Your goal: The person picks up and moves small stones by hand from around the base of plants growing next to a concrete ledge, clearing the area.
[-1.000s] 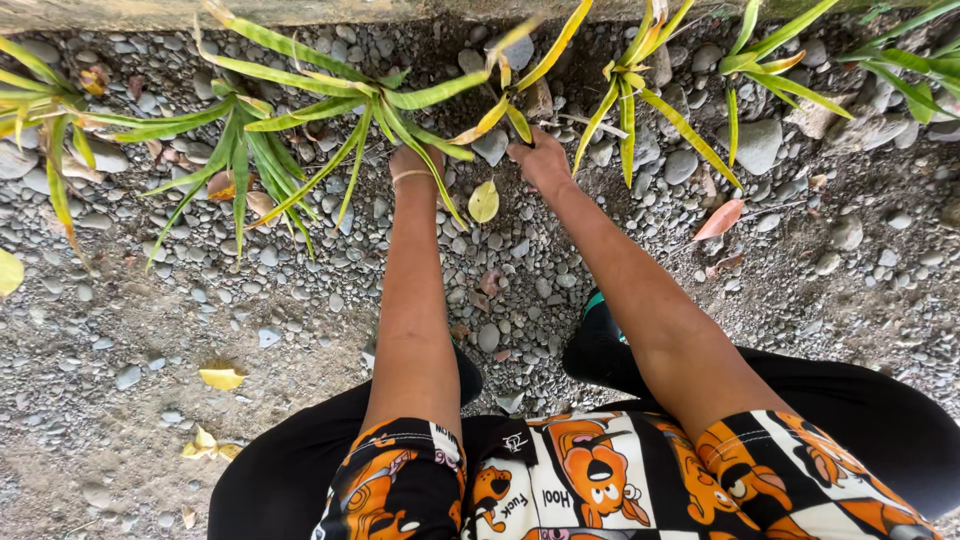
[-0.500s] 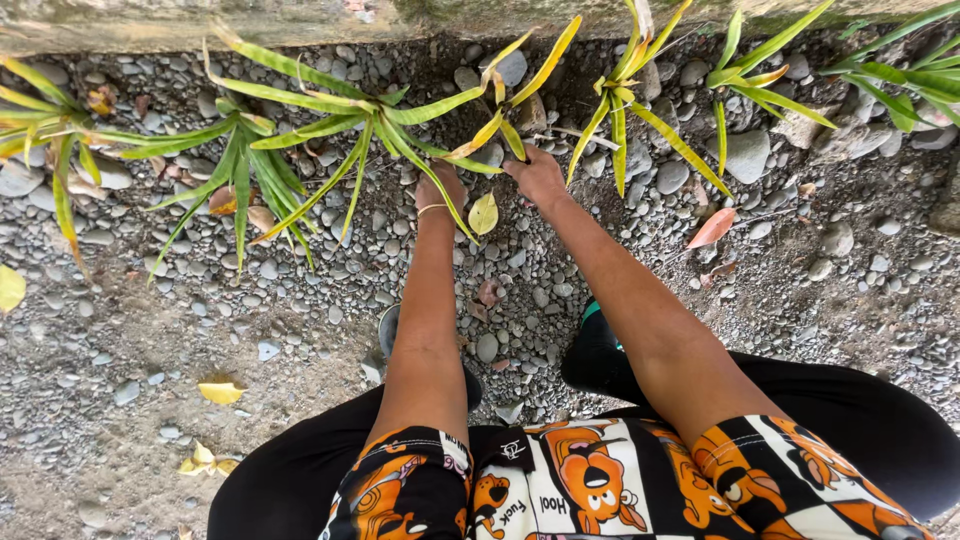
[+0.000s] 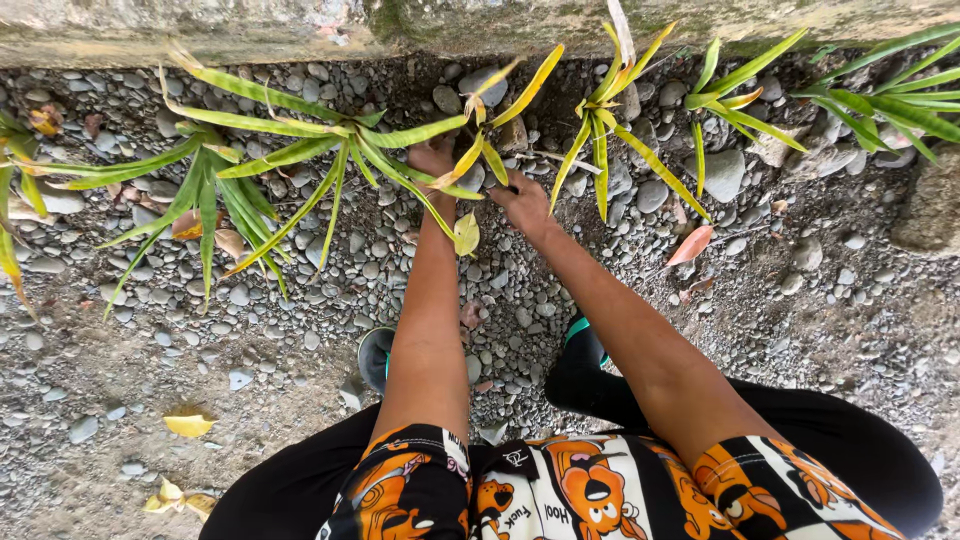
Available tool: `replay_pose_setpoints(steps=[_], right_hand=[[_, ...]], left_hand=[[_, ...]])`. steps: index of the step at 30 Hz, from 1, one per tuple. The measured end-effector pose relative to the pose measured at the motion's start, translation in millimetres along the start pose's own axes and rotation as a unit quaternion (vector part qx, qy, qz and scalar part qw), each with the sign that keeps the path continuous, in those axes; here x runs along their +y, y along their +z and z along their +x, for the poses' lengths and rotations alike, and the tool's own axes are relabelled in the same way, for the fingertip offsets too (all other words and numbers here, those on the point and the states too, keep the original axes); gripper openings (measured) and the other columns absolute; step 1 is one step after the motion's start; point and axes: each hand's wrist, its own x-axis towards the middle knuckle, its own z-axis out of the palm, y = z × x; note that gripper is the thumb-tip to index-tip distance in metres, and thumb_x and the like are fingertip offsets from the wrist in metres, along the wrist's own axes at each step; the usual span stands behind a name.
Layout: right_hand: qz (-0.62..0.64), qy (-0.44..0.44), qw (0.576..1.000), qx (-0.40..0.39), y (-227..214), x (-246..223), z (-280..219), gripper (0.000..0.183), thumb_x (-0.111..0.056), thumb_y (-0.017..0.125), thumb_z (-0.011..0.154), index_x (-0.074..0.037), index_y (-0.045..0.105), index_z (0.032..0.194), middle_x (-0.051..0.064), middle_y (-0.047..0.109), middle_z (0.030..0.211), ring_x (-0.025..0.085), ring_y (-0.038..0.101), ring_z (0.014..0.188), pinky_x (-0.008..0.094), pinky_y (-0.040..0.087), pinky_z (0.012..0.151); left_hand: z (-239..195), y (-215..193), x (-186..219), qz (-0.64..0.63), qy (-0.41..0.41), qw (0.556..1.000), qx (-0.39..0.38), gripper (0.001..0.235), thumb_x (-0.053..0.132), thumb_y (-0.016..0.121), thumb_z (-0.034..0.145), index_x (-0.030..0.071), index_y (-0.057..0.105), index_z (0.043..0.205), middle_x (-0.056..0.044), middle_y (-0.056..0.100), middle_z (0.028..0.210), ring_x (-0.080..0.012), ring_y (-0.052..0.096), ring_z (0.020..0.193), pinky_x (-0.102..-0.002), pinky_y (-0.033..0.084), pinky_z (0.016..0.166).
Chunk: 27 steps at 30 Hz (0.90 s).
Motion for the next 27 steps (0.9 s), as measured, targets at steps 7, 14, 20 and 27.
replay_pose_setpoints(steps=[7,14,20,27], right_hand=[[-0.015,-0.023,1.0,-0.003,-0.7,4.1,4.8,0.056,-0.025,0.07,0.085,-0.017,0.059,0.14,0.007,0.068,0.121,0.019,0.066,0.065,0.04,0.061,0.063],[-0.103,-0.081,0.991,0.015,1.8,-10.4,-4.9,0.057,-0.033,0.069,0.088,-0.018,0.062,0.142,0.018,0.07,0.128,0.034,0.069,0.11,0.038,0.051,0.099],[-0.064,-0.163,0.984,0.036,-7.0,9.4,8.0,0.052,-0.032,0.074,0.089,-0.009,0.066,0.134,0.017,0.073,0.122,0.029,0.069,0.112,0.037,0.05,0.101],[-0.108,-0.203,0.972,0.039,-22.1,12.7,0.9,0.056,-0.029,0.082,0.094,-0.003,0.063,0.139,0.02,0.067,0.129,0.027,0.062,0.11,0.04,0.046,0.099]], left_hand=[[1.3,-11.8,-0.2,-0.008,0.087,0.995,-0.048,0.022,0.018,0.079,0.088,0.007,0.075,0.108,-0.008,0.079,0.102,-0.0207,0.076,0.085,-0.035,0.061,0.074],[-11.0,-20.5,-2.4,0.148,0.152,0.972,-0.102,0.018,0.018,0.069,0.098,0.009,0.071,0.113,-0.007,0.076,0.109,-0.0216,0.075,0.094,-0.036,0.06,0.082],[-29.6,-44.5,-23.0,0.495,0.195,0.785,-0.319,0.016,0.014,0.06,0.106,0.013,0.073,0.115,-0.008,0.075,0.115,-0.0245,0.073,0.1,-0.039,0.06,0.091],[-73.7,-79.5,-25.8,0.276,0.223,0.878,-0.322,0.019,0.013,0.066,0.079,0.011,0.077,0.094,-0.017,0.072,0.105,-0.0339,0.071,0.087,-0.044,0.058,0.081]])
